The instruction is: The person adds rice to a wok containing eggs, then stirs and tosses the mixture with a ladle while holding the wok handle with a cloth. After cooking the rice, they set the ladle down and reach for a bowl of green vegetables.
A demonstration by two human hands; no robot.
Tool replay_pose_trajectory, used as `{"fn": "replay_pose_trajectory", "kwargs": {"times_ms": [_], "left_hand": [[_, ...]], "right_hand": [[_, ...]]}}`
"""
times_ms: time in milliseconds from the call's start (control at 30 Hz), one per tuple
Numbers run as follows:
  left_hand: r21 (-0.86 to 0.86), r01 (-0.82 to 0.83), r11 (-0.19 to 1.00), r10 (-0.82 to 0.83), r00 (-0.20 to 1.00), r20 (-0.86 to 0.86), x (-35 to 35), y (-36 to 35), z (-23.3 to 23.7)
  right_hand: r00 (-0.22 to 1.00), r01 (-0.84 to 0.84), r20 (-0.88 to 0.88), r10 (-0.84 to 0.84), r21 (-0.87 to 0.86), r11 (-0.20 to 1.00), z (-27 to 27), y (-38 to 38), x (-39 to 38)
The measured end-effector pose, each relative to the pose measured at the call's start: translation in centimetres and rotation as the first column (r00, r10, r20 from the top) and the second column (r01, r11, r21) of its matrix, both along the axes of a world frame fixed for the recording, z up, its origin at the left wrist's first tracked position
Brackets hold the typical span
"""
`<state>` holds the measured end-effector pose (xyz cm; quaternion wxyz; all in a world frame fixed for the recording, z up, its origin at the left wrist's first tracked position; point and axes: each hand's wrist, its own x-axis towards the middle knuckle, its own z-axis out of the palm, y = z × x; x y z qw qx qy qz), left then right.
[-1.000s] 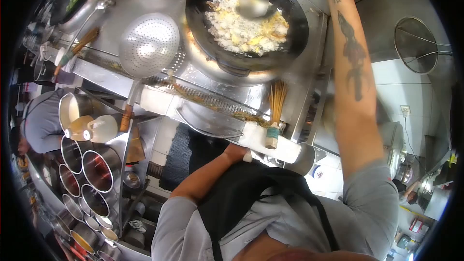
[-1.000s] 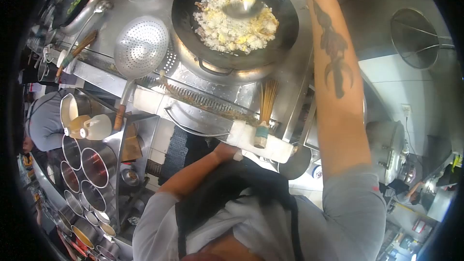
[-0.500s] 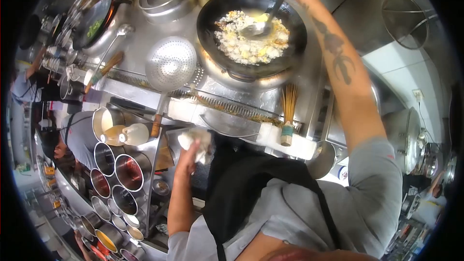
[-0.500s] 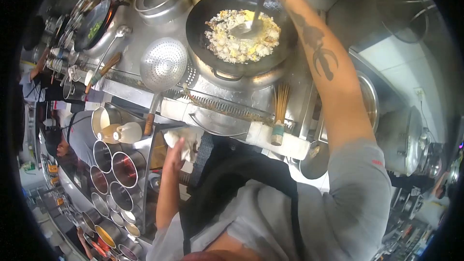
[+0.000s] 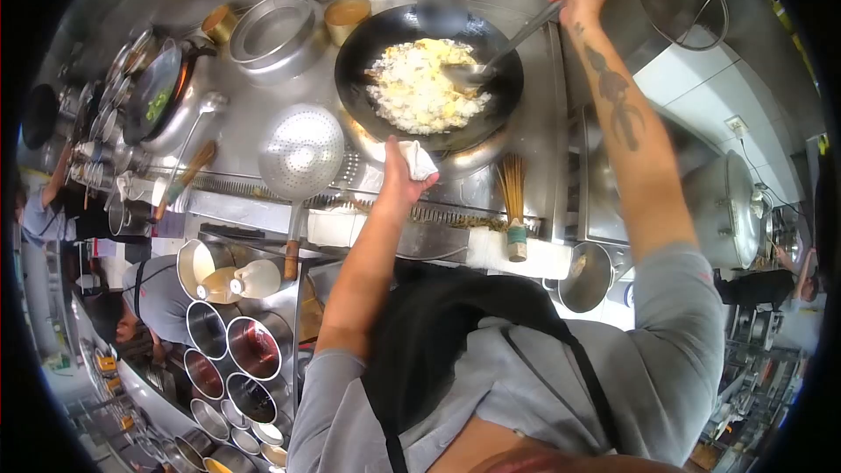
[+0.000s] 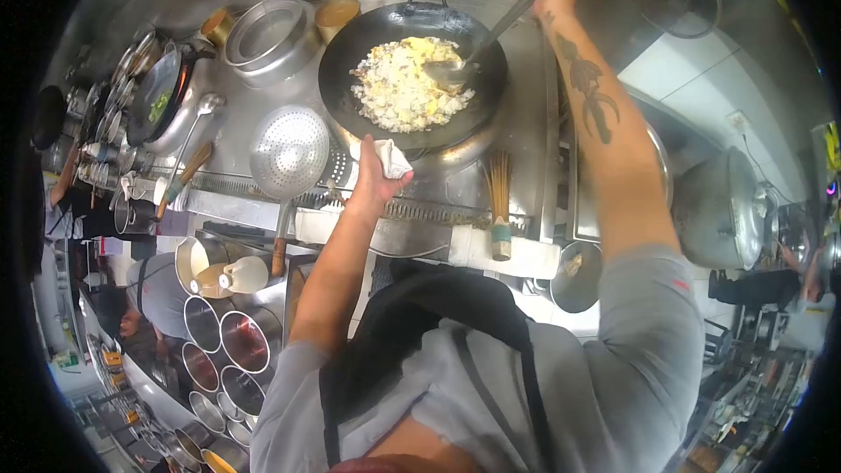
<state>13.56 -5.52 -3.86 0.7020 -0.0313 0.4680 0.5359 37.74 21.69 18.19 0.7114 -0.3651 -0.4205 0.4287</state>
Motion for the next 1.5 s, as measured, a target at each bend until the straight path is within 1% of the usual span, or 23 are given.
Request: {"fn": "replay_pose_trajectory", "kwargs": {"times_ms": [33,67,167,200,300,333,433,467,533,633,700,733,767,833,933,1067,1100,1167,1233,1267,1367,1400,1500], "left_hand": [[-0.018,0.004,1.000,-0.004,1.000,0.009,0.0,0.0,0.7],[-0.038,0.007,0.999,-0.006,1.000,0.014,-0.2,0.1,1.1],[0.014,0.022,1.000,-0.022,1.000,0.002,-0.6,0.9,-2.2],[-0.001,0.023,1.000,-0.023,1.000,0.004,-0.6,1.0,-1.8],[-0.040,0.022,0.999,-0.022,1.000,-0.002,-0.8,0.7,-1.3],[-0.038,0.032,0.999,-0.032,0.999,0.000,-0.8,0.9,-1.5],[-0.037,0.050,0.998,-0.049,0.998,0.026,-0.9,1.0,-1.9],[-0.053,0.066,0.996,-0.065,0.998,0.023,-0.9,0.8,-1.5],[-0.061,0.073,0.995,-0.072,0.997,0.012,-1.1,1.6,-1.0],[-0.063,0.106,0.992,-0.104,0.994,0.027,-1.3,1.4,-1.7],[-0.005,0.150,0.989,-0.149,0.984,0.099,-1.7,1.6,-3.4],[-0.021,0.129,0.991,-0.127,0.988,0.087,-1.6,1.3,-2.8],[-0.041,0.114,0.993,-0.111,0.991,0.071,-1.5,0.9,-2.2],[-0.045,0.088,0.995,-0.085,0.995,0.060,-1.4,1.2,-1.1],[-0.034,0.074,0.997,-0.071,0.995,0.072,-1.4,1.2,-1.2],[-0.028,0.098,0.995,-0.097,0.995,0.025,-1.5,1.5,-2.1],[-0.033,0.112,0.993,-0.112,0.994,0.013,-1.5,1.6,-2.2],[-0.044,0.090,0.995,-0.090,0.996,0.016,-1.3,0.4,-1.0],[-0.025,0.088,0.996,-0.088,0.996,0.021,-1.4,0.8,-0.6],[-0.015,0.105,0.994,-0.104,0.994,0.024,-1.5,1.1,-1.2],[0.160,0.104,0.982,-0.101,0.995,-0.027,-1.1,-0.3,-1.3],[0.234,0.105,0.967,-0.094,0.994,-0.055,-0.9,-1.2,-1.0],[-0.037,0.008,0.999,-0.005,0.997,0.082,1.7,-7.4,6.4]], "right_hand": [[0.992,0.087,-0.090,-0.085,0.012,0.996,0.2,0.8,1.0],[0.980,0.062,-0.193,-0.052,0.047,0.997,0.2,1.7,2.7],[0.985,0.139,-0.102,-0.137,0.007,0.990,-5.1,-1.8,-2.4],[0.985,-0.024,-0.170,0.020,-0.023,0.999,-5.2,-1.7,-3.2],[0.997,0.001,-0.073,-0.001,-0.001,1.000,-2.1,0.1,-4.7],[0.997,-0.001,-0.075,0.007,0.081,0.997,-0.6,-0.7,-5.2],[0.996,-0.063,-0.056,0.075,0.186,0.981,-3.2,-0.6,-7.9],[0.994,-0.104,0.044,0.099,0.129,0.986,-5.0,-0.5,-10.1],[0.941,-0.294,0.140,0.309,-0.117,0.949,-1.9,-1.3,-12.9],[0.914,-0.319,0.304,0.268,0.130,0.939,0.0,-3.1,-15.6],[0.949,-0.255,0.252,0.187,0.271,0.928,0.4,-8.3,-17.4],[0.931,-0.305,0.285,0.228,0.263,0.915,-1.4,-8.2,-18.7],[0.844,-0.436,0.398,0.360,0.119,0.892,-2.9,-8.4,-19.3],[0.718,-0.555,0.487,0.497,-0.030,0.831,-1.0,-8.7,-20.3],[0.697,-0.594,0.530,0.483,0.050,0.803,3.8,-12.8,-19.4],[0.690,-0.428,0.602,0.402,-0.109,0.897,-1.0,-13.0,-18.2],[0.672,-0.452,0.581,0.458,-0.168,0.876,-1.6,-10.2,-17.7],[0.671,-0.446,0.600,0.436,-0.143,0.883,3.9,-11.2,-15.4],[0.799,-0.367,0.480,0.362,-0.088,0.926,7.6,-12.8,-14.0],[0.855,-0.474,0.241,0.459,0.007,0.880,7.3,-13.7,-13.0],[0.929,-0.285,0.242,0.282,-0.022,0.958,-0.9,-10.4,-13.9],[0.951,-0.229,0.187,0.245,-0.106,0.968,-1.0,-9.6,-14.0],[0.904,-0.227,0.354,0.240,-0.081,0.971,4.6,-7.9,-11.7]]}}
